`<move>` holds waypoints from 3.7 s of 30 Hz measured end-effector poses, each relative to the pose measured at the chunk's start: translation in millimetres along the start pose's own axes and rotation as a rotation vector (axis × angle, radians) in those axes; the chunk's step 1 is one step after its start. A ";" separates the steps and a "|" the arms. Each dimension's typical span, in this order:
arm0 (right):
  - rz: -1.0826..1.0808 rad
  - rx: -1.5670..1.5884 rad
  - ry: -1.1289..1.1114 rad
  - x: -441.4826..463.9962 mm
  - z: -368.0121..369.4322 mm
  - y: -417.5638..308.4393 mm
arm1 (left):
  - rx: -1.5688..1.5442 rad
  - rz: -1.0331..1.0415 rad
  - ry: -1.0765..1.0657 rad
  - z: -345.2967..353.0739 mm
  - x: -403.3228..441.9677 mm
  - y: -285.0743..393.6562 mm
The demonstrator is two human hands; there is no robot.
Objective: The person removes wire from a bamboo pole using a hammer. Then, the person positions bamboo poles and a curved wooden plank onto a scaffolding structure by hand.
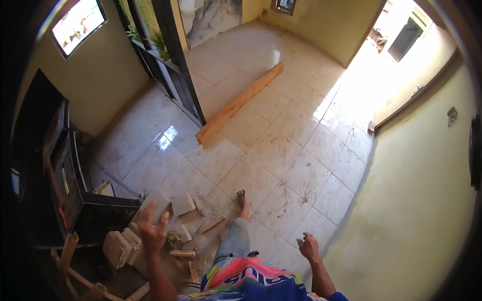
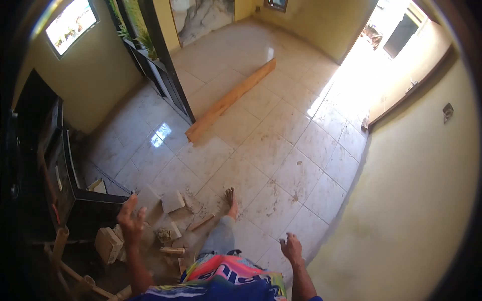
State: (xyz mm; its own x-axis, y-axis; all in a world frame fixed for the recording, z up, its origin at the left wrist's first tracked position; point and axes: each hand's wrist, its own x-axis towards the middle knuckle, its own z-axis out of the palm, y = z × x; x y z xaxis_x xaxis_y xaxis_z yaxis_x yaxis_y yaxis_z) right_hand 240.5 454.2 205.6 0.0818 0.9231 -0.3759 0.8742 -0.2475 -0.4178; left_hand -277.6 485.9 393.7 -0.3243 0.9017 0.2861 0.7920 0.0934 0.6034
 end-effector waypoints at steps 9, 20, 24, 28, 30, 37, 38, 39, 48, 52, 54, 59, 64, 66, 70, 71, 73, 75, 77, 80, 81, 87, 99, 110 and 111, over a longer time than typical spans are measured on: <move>-0.024 0.025 -0.015 226.6 -59.3 -104.8 | -0.171 -0.084 -0.367 151.9 205.4 9.8; -0.214 -0.016 -0.255 450.1 -44.8 -203.0 | -0.364 -0.306 -0.354 291.9 389.6 16.9; -0.412 -0.067 -0.297 574.3 -4.0 -212.4 | -0.338 -0.533 -0.387 390.9 447.0 -9.6; -0.417 -0.122 -0.474 669.9 14.2 -231.6 | -0.228 -0.749 -0.451 510.9 514.1 -61.7; -0.437 -0.155 -0.518 702.8 23.2 -224.3 | -0.190 -0.734 -0.459 579.3 551.5 -91.4; -0.395 -0.287 -0.668 783.6 -10.6 -240.8 | -0.003 -0.525 -0.532 821.9 652.5 -218.8; -0.389 -0.309 -0.686 795.3 -13.9 -240.9 | 0.071 -0.488 -0.561 850.2 667.8 -227.9; -0.371 -0.285 -0.702 805.8 -18.5 -240.2 | 0.140 -0.451 -0.588 876.2 679.0 -236.8; -0.356 -0.301 -0.782 850.2 -29.9 -238.0 | 0.297 -0.359 -0.979 969.3 649.5 -268.6; -0.375 -0.317 -0.808 845.9 -27.5 -239.6 | 0.236 -0.068 -0.597 911.2 605.4 -185.3; -0.404 -0.314 -0.802 841.7 -23.8 -242.8 | 0.219 -0.093 -0.603 875.2 597.2 -159.2; -0.378 -0.313 -0.742 814.3 -14.2 -229.4 | 0.240 -0.292 -0.716 771.4 557.2 -76.9; -0.298 -0.084 -0.379 830.4 -21.0 -181.1 | 0.249 -0.298 -0.639 680.8 545.1 -36.3; -0.518 -0.199 -0.249 856.9 -54.3 -187.2 | 0.272 -0.362 -0.647 636.7 523.6 -15.1; -0.864 -0.344 -0.138 887.4 -114.0 -243.5 | 0.296 -0.425 -0.570 558.7 459.4 37.0; -0.971 -0.387 -0.154 883.3 -123.2 -259.6 | 0.294 -0.481 -0.522 538.4 439.3 45.0; -1.215 -0.429 -0.222 864.1 -136.8 -290.8 | 0.248 -0.513 -0.434 494.1 406.7 69.2; -1.398 -0.470 -0.392 825.2 -144.2 -308.2 | 0.324 -0.440 -0.475 438.3 372.8 95.6; -1.549 -0.516 -0.551 788.1 -132.5 -323.3 | 0.366 -0.483 -0.468 381.6 345.6 115.2; -1.721 -0.304 -0.567 722.5 -129.7 -328.9 | 0.357 -0.434 -0.357 314.1 275.7 149.9; -1.759 -0.272 -0.613 706.1 -129.7 -326.6 | 0.347 -0.429 -0.342 296.3 250.4 161.2; -1.974 -0.091 -0.661 560.4 -157.1 -313.5 | 0.298 -0.527 -0.278 189.9 114.4 230.5; -1.764 -0.270 -1.025 404.3 -116.1 -391.9 | 0.716 -0.888 -0.208 70.7 30.7 241.1; -1.605 -0.228 -1.371 227.1 -73.2 -455.6 | 0.679 -1.429 0.949 202.2 -176.9 323.0; -1.613 -0.225 -1.356 202.3 -69.6 -457.5 | 0.586 -1.520 1.006 214.5 -202.2 331.2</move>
State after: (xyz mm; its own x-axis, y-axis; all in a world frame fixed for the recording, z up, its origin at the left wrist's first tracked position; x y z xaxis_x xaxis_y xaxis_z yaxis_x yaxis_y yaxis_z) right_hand -109.5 774.8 378.3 -0.8389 -0.5271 -0.1359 -0.1609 0.4785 -0.8632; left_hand 161.2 425.0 376.0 -0.7766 -0.5873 0.2280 -0.4266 0.7565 0.4957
